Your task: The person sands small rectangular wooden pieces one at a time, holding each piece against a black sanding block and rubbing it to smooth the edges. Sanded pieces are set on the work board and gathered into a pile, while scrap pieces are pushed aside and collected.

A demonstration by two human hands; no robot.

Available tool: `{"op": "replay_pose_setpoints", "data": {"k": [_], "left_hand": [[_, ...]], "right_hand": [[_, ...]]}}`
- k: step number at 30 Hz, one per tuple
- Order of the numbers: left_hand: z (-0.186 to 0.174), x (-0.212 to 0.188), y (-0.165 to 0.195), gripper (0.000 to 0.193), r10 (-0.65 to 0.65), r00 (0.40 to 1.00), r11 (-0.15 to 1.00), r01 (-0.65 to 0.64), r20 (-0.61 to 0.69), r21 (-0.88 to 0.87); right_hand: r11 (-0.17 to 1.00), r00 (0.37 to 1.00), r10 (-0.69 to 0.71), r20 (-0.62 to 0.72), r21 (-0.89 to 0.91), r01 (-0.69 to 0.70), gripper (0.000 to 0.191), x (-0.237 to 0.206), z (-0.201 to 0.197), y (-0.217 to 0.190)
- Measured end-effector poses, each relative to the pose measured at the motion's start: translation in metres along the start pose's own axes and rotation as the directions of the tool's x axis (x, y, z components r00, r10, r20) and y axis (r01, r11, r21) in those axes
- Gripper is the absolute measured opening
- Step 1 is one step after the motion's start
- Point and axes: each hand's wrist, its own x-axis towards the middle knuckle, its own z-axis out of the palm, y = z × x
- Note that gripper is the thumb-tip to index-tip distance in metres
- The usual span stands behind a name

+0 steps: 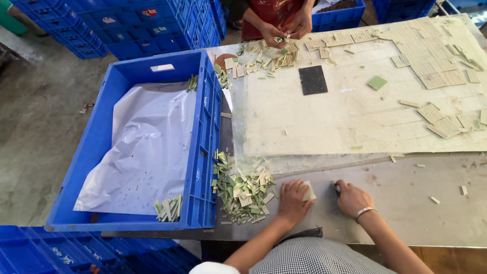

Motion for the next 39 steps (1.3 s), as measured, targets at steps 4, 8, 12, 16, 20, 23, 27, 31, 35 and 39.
{"op": "replay_pose_setpoints", "data": {"k": [4, 8, 12, 16, 20, 23, 27, 31, 35, 39], "left_hand": [[0.0, -0.012, -0.003, 0.05, -0.002, 1.0, 1.0, 0.002, -0.017, -0.031], [-0.01, -0.011, 0.0, 0.044, 0.049, 0.997, 0.999, -0.049, -0.054, -0.007], [-0.014, -0.004, -0.001, 0.039, 0.084, 0.99, 0.994, -0.092, -0.114, -0.065], [-0.011, -0.004, -0.004, 0.038, 0.124, 0.979, 0.986, -0.139, -0.161, -0.087], [-0.012, -0.008, -0.001, 0.042, 0.059, 0.996, 0.993, -0.066, -0.068, -0.094], [-0.016, -0.008, 0.002, 0.042, 0.036, 0.998, 0.993, -0.041, -0.047, -0.112], [-0.016, -0.008, 0.001, 0.043, 0.026, 0.998, 0.988, -0.034, -0.054, -0.151], [-0.012, -0.009, -0.001, 0.043, 0.021, 0.999, 0.987, -0.028, -0.047, -0.157], [-0.011, -0.01, -0.001, 0.04, 0.035, 0.998, 0.989, -0.042, -0.052, -0.143], [-0.012, -0.01, 0.0, 0.039, 0.043, 0.998, 0.991, -0.049, -0.051, -0.125]], "right_hand": [[1.0, 1.0, -0.001, 0.012, 0.01, 0.001, 0.044, 0.0, -0.01, -0.005], [0.997, 0.998, -0.058, 0.012, 0.058, 0.057, 0.045, 0.004, -0.011, -0.003], [0.984, 0.979, -0.141, -0.148, 0.085, 0.155, 0.04, 0.007, -0.004, 0.011], [0.986, 0.99, -0.119, -0.071, 0.111, 0.127, 0.045, 0.002, -0.002, 0.022], [0.953, 0.968, -0.177, -0.177, 0.216, 0.214, 0.057, -0.015, -0.001, 0.009], [0.943, 0.971, -0.18, -0.157, 0.255, 0.216, 0.06, -0.028, 0.0, -0.016], [0.95, 0.977, -0.177, -0.119, 0.239, 0.201, 0.063, -0.032, -0.003, -0.036], [0.94, 0.958, -0.245, -0.147, 0.207, 0.272, 0.064, -0.029, -0.008, -0.037], [0.951, 0.971, -0.216, -0.102, 0.202, 0.232, 0.065, -0.029, -0.009, -0.038], [0.95, 0.971, -0.215, -0.103, 0.209, 0.232, 0.065, -0.03, -0.008, -0.042]]}}
